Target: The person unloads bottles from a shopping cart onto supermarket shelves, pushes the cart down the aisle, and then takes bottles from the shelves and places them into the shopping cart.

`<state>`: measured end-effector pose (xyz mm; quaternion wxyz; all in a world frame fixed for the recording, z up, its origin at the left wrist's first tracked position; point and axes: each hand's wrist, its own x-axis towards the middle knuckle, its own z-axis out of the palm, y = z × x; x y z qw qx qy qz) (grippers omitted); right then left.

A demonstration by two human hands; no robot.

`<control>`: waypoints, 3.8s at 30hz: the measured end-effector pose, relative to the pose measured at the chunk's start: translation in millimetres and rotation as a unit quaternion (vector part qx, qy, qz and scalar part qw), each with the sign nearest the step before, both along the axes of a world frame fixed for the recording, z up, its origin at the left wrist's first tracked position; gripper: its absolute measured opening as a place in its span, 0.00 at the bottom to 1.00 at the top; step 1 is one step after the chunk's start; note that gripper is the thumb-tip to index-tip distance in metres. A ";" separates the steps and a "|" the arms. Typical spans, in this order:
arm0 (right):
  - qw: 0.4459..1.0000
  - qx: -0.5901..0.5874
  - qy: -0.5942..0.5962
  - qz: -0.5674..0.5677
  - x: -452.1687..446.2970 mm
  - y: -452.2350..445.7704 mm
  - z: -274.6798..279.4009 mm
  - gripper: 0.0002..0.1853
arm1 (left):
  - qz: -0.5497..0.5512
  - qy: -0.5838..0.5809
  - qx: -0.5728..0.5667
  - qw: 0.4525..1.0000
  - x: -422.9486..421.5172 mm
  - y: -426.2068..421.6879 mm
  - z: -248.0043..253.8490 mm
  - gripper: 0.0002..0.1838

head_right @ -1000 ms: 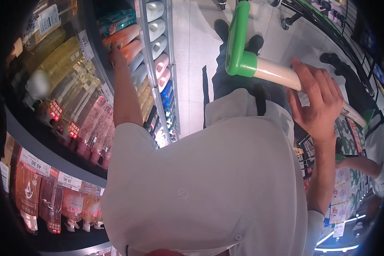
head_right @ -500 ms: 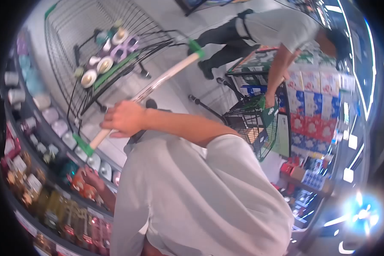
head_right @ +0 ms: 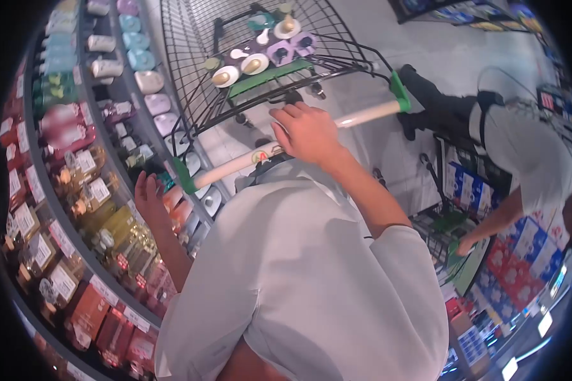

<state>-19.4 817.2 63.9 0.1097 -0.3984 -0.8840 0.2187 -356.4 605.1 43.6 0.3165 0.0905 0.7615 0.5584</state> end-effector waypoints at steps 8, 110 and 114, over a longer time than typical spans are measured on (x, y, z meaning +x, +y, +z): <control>0.981 -0.127 0.064 0.132 4.8 22.9 5.9 0.19 | -0.101 0.281 -0.142 0.944 98.8 65.7 13.1 0.19; 0.945 -0.103 -0.158 0.269 -38.0 141.1 -28.6 0.26 | 0.303 0.328 -0.248 0.860 -141.1 -100.8 -316.1 0.43; 0.942 -0.117 -0.135 0.285 -42.6 139.9 -27.4 0.28 | 0.329 0.262 -0.275 0.864 -163.7 -87.6 -322.9 0.41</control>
